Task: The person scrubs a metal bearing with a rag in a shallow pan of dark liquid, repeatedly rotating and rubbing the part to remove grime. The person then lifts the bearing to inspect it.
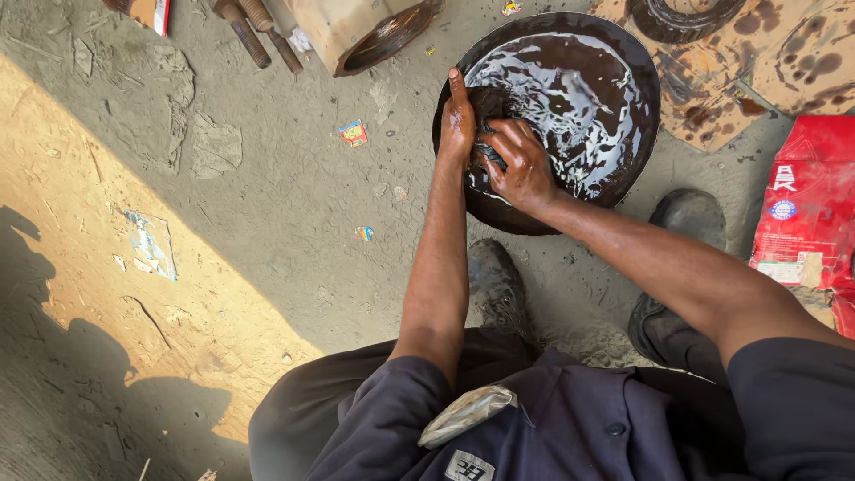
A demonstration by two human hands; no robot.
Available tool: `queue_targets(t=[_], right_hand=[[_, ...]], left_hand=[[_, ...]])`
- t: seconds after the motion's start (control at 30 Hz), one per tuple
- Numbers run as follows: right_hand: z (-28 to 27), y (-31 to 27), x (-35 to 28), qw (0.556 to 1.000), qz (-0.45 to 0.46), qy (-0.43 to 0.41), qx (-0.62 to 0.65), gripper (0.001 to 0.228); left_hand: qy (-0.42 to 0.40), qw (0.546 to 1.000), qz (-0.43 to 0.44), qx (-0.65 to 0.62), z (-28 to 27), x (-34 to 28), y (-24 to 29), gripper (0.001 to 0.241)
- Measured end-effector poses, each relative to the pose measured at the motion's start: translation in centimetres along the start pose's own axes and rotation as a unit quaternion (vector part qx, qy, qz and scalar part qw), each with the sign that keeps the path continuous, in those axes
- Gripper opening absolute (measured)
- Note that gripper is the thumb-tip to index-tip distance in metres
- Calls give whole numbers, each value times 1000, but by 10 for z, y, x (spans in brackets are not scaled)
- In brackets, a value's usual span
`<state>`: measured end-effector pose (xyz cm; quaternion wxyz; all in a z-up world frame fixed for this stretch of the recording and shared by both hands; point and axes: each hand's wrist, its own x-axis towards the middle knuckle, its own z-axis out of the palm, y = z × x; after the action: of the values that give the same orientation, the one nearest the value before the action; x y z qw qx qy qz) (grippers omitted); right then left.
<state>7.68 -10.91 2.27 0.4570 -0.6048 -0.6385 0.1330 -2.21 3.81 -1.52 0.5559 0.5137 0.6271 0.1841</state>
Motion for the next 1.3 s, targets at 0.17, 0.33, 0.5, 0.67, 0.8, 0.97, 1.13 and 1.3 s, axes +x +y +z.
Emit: queue_targets(t=[0.17,0.33,0.5,0.67,0.8,0.97,1.13,1.3], right_hand=[[8,29,30,989,136,27,59,27],[8,80,45,927,366,-30,76,25],[14,80,33,937,318,17,144,23],[-14,69,48,925,350,2,146,19],[-61,72,71,923,278,-253,81,28],[-64,59,81,904,283,-320,10,23],[-22,48,69,989,112,-20,96,16],[-6,39,53,964,225,77,117,10]], left_hand=[[11,996,-26,80,3,-8,6,106],[-1,997,12,78,1,-15,15,104],[8,998,32,52,0,-9,5,103],[14,997,62,40,-1,-8,6,100],[-9,998,17,63,-5,-18,17,98],[-40,999,2,30,-3,-29,33,95],[-21,998,11,57,0,-28,27,89],[4,995,37,94,3,-18,18,96]])
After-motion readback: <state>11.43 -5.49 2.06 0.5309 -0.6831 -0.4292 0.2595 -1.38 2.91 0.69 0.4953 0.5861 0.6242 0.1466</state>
